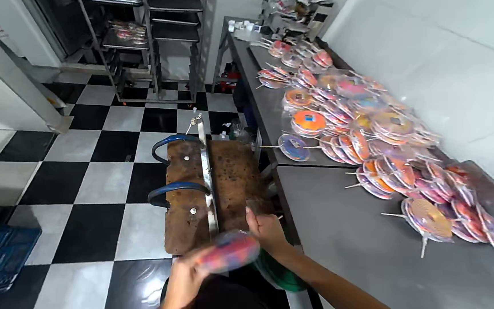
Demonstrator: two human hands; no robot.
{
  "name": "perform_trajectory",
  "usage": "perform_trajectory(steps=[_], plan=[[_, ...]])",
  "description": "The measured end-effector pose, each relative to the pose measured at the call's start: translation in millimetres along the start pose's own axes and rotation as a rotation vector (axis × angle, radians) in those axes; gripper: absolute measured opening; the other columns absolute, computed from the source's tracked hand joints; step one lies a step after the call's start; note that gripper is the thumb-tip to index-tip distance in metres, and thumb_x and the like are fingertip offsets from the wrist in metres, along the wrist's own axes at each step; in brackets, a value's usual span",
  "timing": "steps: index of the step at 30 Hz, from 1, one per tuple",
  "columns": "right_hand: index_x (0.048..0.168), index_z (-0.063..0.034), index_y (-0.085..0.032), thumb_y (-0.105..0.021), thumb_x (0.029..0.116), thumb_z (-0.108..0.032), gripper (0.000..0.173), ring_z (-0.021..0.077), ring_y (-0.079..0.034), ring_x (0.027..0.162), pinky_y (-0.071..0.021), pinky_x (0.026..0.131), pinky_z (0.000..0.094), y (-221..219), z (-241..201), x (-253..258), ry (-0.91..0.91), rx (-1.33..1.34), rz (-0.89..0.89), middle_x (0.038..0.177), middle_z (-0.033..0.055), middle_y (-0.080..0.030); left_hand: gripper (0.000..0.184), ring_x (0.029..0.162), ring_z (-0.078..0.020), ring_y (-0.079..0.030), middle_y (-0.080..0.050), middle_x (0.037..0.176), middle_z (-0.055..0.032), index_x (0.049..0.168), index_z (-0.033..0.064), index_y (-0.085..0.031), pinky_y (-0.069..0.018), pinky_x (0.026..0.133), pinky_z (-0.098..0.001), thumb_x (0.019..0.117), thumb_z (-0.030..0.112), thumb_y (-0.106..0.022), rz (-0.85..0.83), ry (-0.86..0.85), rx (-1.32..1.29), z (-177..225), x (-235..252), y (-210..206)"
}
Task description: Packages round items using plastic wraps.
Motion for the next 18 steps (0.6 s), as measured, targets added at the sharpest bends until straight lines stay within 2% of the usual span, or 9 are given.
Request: perform_trajectory(steps=[2,3,4,6,7,9,11,13,18], plan=[[0.046,-0.0080,-0.041,-0.045,0.1023,-0.026,0.059,0.0201,-0.051,0.038,-0.0400,0.037,0.0363,-16.3,1.0,8.7,0.123,-0.071,0.166,0.042,0.0058,-0.042,0.029,0.066,-0.0088,-0.072,-0.074,0.077,-0.0026,0.105,0.0001,-0.065,-0.0615,0.067,-0.0245,0.1098,0.023,-0.046,-0.017,0.689,-0.551,27.0,5.7,6.1],[0.046,-0.0083,-0.040,-0.044,0.1029,-0.027,0.060,0.0204,-0.051,0.039,-0.0398,0.038,0.0364,-21.0,1.4,10.6,0.112,-0.084,0.144,0.042,0.0058,-0.042,0.025,0.072,-0.0128,-0.074,-0.075,0.084,-0.0049,0.114,0.0006,-0.060,-0.0638,0.071,-0.0293,0.1090,0.022,-0.048,-0.038,0.735,-0.688,28.7,0.4,11.1],[0.047,-0.0067,-0.044,-0.042,0.1047,-0.030,0.062,0.0219,-0.054,0.041,-0.0420,0.040,0.0384,-20.6,-1.8,12.1,0.019,-0.075,0.017,0.043,0.0069,-0.044,0.029,0.092,-0.0110,-0.075,-0.076,0.105,-0.0044,0.131,-0.0012,-0.052,-0.0628,0.086,-0.0300,0.1042,0.009,-0.056,-0.087,0.547,-0.706,22.6,-9.8,18.1],[0.061,0.0009,-0.059,-0.037,0.1105,-0.037,0.066,0.0302,-0.063,0.061,-0.0505,0.060,0.0477,-9.1,-13.2,20.9,-0.276,-0.004,-0.416,0.056,0.0138,-0.055,0.091,0.150,-0.0130,-0.034,-0.039,0.161,-0.0090,0.155,-0.0097,-0.026,-0.0282,0.125,-0.0347,0.0877,0.021,-0.079,-0.265,-0.060,-0.151,-0.7,-16.1,40.0],[0.070,0.0037,-0.062,-0.034,0.1117,-0.040,0.067,0.0326,-0.064,0.071,-0.0508,0.069,0.0502,-4.6,-19.3,24.5,-0.387,0.044,-0.590,0.065,0.0167,-0.058,0.087,0.153,-0.0297,-0.032,-0.039,0.161,-0.0177,0.152,-0.0023,-0.042,-0.0255,0.125,-0.0534,0.0869,0.043,-0.077,-0.211,-0.300,0.250,-10.8,-11.8,48.0],[0.090,0.0036,-0.067,-0.033,0.1117,-0.043,0.061,0.0305,-0.064,0.082,-0.0511,0.079,0.0493,3.6,-30.6,26.9,-0.443,0.186,-0.851,0.081,0.0172,-0.063,0.044,0.136,-0.0269,-0.056,-0.066,0.138,-0.0056,0.129,0.0182,-0.070,-0.0404,0.115,-0.0570,0.0908,0.040,-0.071,-0.016,-0.448,0.427,-33.7,3.1,57.9],[0.124,0.0013,-0.063,-0.036,0.1124,-0.035,0.046,0.0273,-0.065,0.099,-0.0520,0.092,0.0470,13.6,-43.2,27.8,-0.378,0.393,-1.153,0.108,0.0189,-0.066,0.022,0.101,-0.0121,-0.072,-0.077,0.103,-0.0027,0.103,0.0068,-0.077,-0.0584,0.094,-0.0352,0.0927,0.026,-0.072,0.121,-0.139,0.128,-57.2,20.2,68.5],[0.139,-0.0014,-0.055,-0.038,0.1123,-0.028,0.041,0.0276,-0.063,0.108,-0.0493,0.098,0.0461,13.0,-51.2,27.9,-0.261,0.465,-1.380,0.124,0.0212,-0.063,0.022,0.077,-0.0128,-0.074,-0.076,0.083,-0.0056,0.098,0.0014,-0.074,-0.0629,0.075,-0.0341,0.0994,0.022,-0.065,0.197,0.240,-0.191,-92.2,36.9,69.0],[0.119,-0.0102,-0.075,-0.058,0.1027,-0.049,0.045,0.0328,-0.066,0.114,-0.0435,0.107,0.0576,-46.6,-28.2,57.6,-0.397,-0.098,-1.025,0.116,0.0146,-0.073,0.028,0.087,-0.0193,-0.070,-0.072,0.106,-0.0165,0.123,-0.0047,-0.065,-0.0594,0.079,-0.0358,0.1055,0.016,-0.056,0.309,0.676,-0.632,-152.2,64.6,38.7]])
Point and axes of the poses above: each hand's wrist, its own x-axis towards the middle knuckle, its own y-axis out of the back of the hand, z = x × y, the point moved 1 cm from there along x, towards the middle knuckle
